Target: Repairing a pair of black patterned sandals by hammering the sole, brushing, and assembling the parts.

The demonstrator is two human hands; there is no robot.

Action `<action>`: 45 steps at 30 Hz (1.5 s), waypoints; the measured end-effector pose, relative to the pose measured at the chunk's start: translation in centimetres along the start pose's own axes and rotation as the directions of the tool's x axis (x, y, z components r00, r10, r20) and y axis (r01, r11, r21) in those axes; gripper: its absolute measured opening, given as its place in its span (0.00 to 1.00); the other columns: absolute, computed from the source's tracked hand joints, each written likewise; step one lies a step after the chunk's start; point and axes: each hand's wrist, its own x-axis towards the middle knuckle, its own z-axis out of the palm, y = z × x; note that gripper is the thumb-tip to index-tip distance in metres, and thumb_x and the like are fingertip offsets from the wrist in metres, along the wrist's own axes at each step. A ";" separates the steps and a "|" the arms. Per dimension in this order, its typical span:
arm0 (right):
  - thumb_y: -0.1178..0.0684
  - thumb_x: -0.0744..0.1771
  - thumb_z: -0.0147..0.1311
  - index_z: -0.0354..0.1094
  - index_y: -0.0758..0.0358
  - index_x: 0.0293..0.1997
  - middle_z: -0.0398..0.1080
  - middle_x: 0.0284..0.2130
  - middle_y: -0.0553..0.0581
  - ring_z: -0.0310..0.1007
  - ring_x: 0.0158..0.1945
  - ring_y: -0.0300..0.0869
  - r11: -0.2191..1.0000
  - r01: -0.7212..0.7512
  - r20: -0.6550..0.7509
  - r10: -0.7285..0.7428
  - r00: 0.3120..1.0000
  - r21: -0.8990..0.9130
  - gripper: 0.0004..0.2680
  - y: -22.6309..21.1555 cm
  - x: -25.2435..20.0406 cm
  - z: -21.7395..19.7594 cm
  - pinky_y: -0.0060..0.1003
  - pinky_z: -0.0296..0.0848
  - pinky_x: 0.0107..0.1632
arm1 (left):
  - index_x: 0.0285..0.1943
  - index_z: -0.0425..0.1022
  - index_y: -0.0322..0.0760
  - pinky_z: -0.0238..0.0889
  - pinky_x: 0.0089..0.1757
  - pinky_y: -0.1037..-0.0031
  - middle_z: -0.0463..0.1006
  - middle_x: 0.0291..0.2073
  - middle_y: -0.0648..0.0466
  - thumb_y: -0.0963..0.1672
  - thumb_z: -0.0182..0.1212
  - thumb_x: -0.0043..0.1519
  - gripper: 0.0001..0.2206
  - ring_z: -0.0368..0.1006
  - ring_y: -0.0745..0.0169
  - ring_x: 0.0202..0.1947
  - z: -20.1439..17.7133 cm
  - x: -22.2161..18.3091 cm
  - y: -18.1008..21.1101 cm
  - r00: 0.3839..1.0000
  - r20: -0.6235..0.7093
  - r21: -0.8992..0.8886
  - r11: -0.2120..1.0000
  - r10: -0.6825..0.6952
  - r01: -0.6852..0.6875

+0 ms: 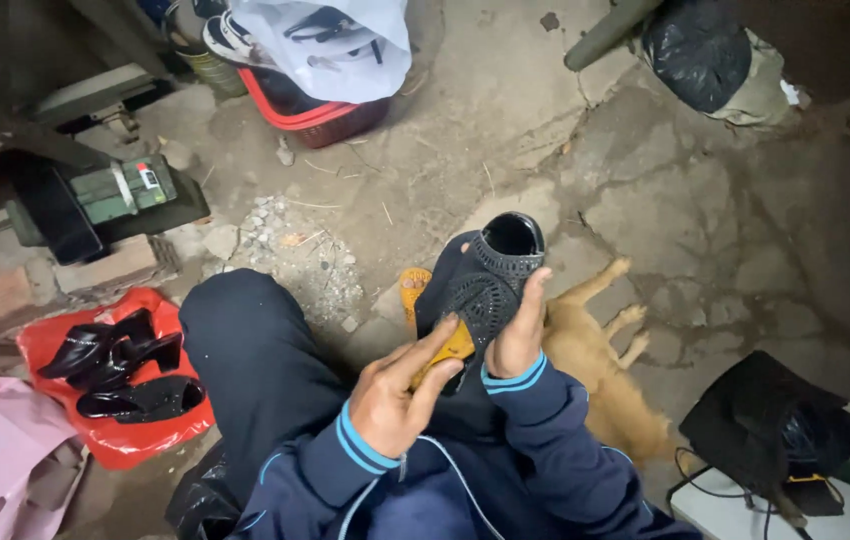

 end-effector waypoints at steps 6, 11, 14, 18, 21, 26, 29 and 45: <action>0.32 0.70 0.30 0.63 0.67 0.66 0.64 0.66 0.63 0.61 0.72 0.52 0.962 0.131 -0.246 -0.191 0.950 -0.240 0.28 2.0 -0.1 -3.7 0.44 0.65 0.71 | 0.56 0.64 0.40 0.59 0.27 0.71 0.60 0.17 0.60 0.48 0.68 0.62 0.20 0.56 0.63 0.15 1.6 0.4 -0.3 0.944 -0.187 0.063 0.955 -0.273 0.289; 0.33 0.69 0.36 0.61 0.63 0.69 0.65 0.66 0.61 0.65 0.70 0.49 0.983 0.175 -0.292 -0.150 0.944 0.060 0.26 -1.3 2.2 -1.5 0.44 0.64 0.72 | 0.72 0.66 0.38 0.69 0.41 0.72 0.82 0.48 0.46 0.45 0.55 0.68 0.22 0.75 0.59 0.29 -1.7 -0.4 1.0 0.999 0.009 0.114 0.992 -0.052 0.050; 0.32 0.69 0.33 0.60 0.65 0.69 0.66 0.65 0.63 0.67 0.68 0.53 0.991 0.123 -0.202 -0.130 0.971 -0.047 0.28 -2.2 2.7 -0.6 0.43 0.70 0.68 | 0.72 0.65 0.33 0.65 0.34 0.69 0.72 0.29 0.52 0.43 0.54 0.70 0.20 0.67 0.60 0.27 -0.6 -1.7 -0.9 0.994 0.000 0.247 0.963 0.109 -0.106; 0.32 0.69 0.31 0.57 0.67 0.70 0.57 0.71 0.62 0.54 0.75 0.47 0.974 0.040 -0.253 -0.097 0.963 -0.224 0.28 -0.5 1.5 -0.2 0.38 0.53 0.75 | 0.73 0.64 0.33 0.62 0.33 0.65 0.75 0.32 0.49 0.41 0.54 0.71 0.20 0.67 0.58 0.28 0.9 -0.1 -1.2 0.986 -0.051 0.240 0.960 0.159 -0.142; 0.32 0.70 0.30 0.70 0.66 0.57 0.75 0.54 0.63 0.75 0.59 0.51 0.999 0.052 -0.195 -0.052 0.979 -0.007 0.27 -1.0 1.0 1.1 0.43 0.74 0.64 | 0.71 0.69 0.44 0.67 0.29 0.71 0.82 0.39 0.54 0.44 0.56 0.71 0.18 0.77 0.59 0.29 2.0 1.2 -0.8 0.959 -0.179 0.457 0.882 0.217 -0.114; 0.34 0.69 0.35 0.58 0.65 0.70 0.62 0.69 0.61 0.60 0.73 0.49 0.974 0.225 -0.344 -0.203 0.917 0.026 0.27 -1.1 2.5 -0.6 0.41 0.61 0.73 | 0.71 0.68 0.47 0.67 0.26 0.66 0.82 0.39 0.54 0.46 0.57 0.70 0.19 0.78 0.53 0.29 2.3 0.6 -1.2 0.970 -0.196 0.515 0.857 0.141 -0.021; 0.33 0.69 0.36 0.53 0.67 0.72 0.56 0.71 0.60 0.52 0.76 0.45 0.967 0.237 -0.429 -0.255 0.867 -0.096 0.29 0.3 4.7 -5.5 0.37 0.54 0.75 | 0.71 0.68 0.42 0.69 0.32 0.65 0.79 0.33 0.49 0.44 0.57 0.68 0.21 0.77 0.50 0.28 0.5 -1.0 -1.1 0.997 -0.063 0.359 0.933 0.033 -0.008; 0.31 0.66 0.37 0.66 0.65 0.64 0.70 0.61 0.63 0.71 0.64 0.51 0.997 -0.048 -0.338 0.063 0.939 0.053 0.28 -1.8 4.1 -0.5 0.44 0.72 0.67 | 0.70 0.69 0.39 0.62 0.26 0.66 0.69 0.24 0.54 0.43 0.58 0.68 0.20 0.65 0.57 0.21 0.4 1.1 -0.5 0.990 -0.051 0.366 0.925 0.131 -0.104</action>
